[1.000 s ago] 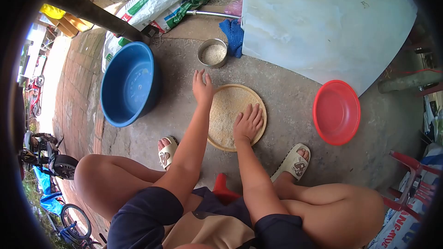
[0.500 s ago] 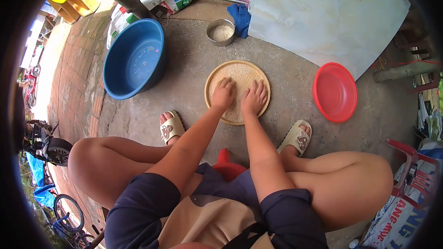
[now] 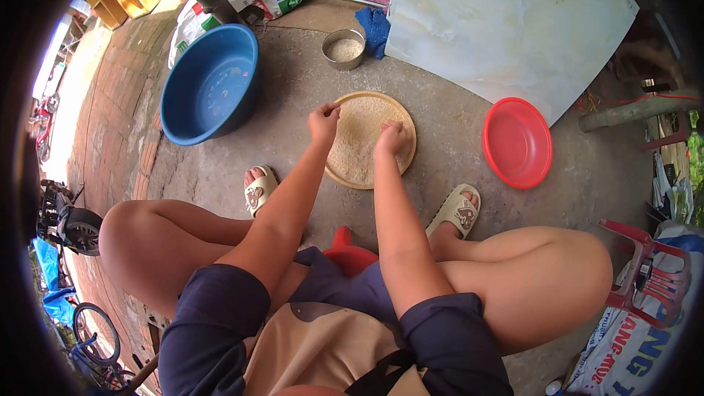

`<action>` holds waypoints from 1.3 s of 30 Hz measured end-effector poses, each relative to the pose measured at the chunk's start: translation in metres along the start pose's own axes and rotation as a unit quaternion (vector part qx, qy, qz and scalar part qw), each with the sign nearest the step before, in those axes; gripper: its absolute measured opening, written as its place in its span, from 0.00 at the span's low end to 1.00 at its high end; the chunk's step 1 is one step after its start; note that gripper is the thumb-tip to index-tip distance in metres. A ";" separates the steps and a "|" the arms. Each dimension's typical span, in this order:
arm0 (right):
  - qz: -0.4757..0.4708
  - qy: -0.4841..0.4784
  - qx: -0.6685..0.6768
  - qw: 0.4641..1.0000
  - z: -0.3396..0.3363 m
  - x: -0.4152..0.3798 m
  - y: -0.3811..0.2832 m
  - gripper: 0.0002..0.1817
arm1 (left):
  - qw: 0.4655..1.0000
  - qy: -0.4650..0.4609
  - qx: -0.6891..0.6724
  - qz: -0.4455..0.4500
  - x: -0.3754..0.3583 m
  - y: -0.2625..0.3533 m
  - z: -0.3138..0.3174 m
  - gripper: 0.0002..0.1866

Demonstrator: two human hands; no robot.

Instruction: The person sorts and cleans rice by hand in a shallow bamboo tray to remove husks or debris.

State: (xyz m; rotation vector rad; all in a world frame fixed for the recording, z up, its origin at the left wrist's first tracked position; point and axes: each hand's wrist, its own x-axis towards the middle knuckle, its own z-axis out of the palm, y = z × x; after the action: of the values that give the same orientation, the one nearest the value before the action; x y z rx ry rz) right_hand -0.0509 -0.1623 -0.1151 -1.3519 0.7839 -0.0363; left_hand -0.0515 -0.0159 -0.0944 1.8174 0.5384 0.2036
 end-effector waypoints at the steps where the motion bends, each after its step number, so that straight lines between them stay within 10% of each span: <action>1: 0.107 -0.037 0.133 0.985 0.003 0.001 -0.003 0.20 | 0.999 0.023 -0.006 0.024 0.004 0.015 -0.002 0.07; 4: 0.283 -0.191 0.290 0.894 0.002 -0.002 -0.020 0.21 | 0.996 0.002 -0.006 0.085 -0.008 0.041 0.008 0.07; 7: 0.218 -0.241 0.284 0.902 0.009 0.007 -0.017 0.19 | 0.951 -0.148 0.141 0.233 -0.052 0.036 0.043 0.07; 14: 0.248 -0.048 0.330 0.909 -0.027 0.047 0.038 0.14 | 0.917 -0.211 0.162 0.297 -0.065 0.034 0.047 0.11; 20: 0.276 -0.068 0.258 0.923 -0.036 0.026 0.014 0.15 | 0.938 -0.021 0.281 0.204 -0.028 -0.002 0.040 0.24; 39: 0.260 -0.092 0.241 0.931 -0.039 0.030 0.018 0.17 | 0.894 -0.161 0.261 0.325 -0.032 -0.003 0.076 0.15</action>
State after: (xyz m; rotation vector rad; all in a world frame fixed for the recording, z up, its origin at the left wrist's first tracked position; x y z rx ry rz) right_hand -0.0565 -0.2044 -0.1454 -0.6454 0.8817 0.2960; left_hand -0.0500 -0.0955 -0.1172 2.4542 -0.3080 0.2112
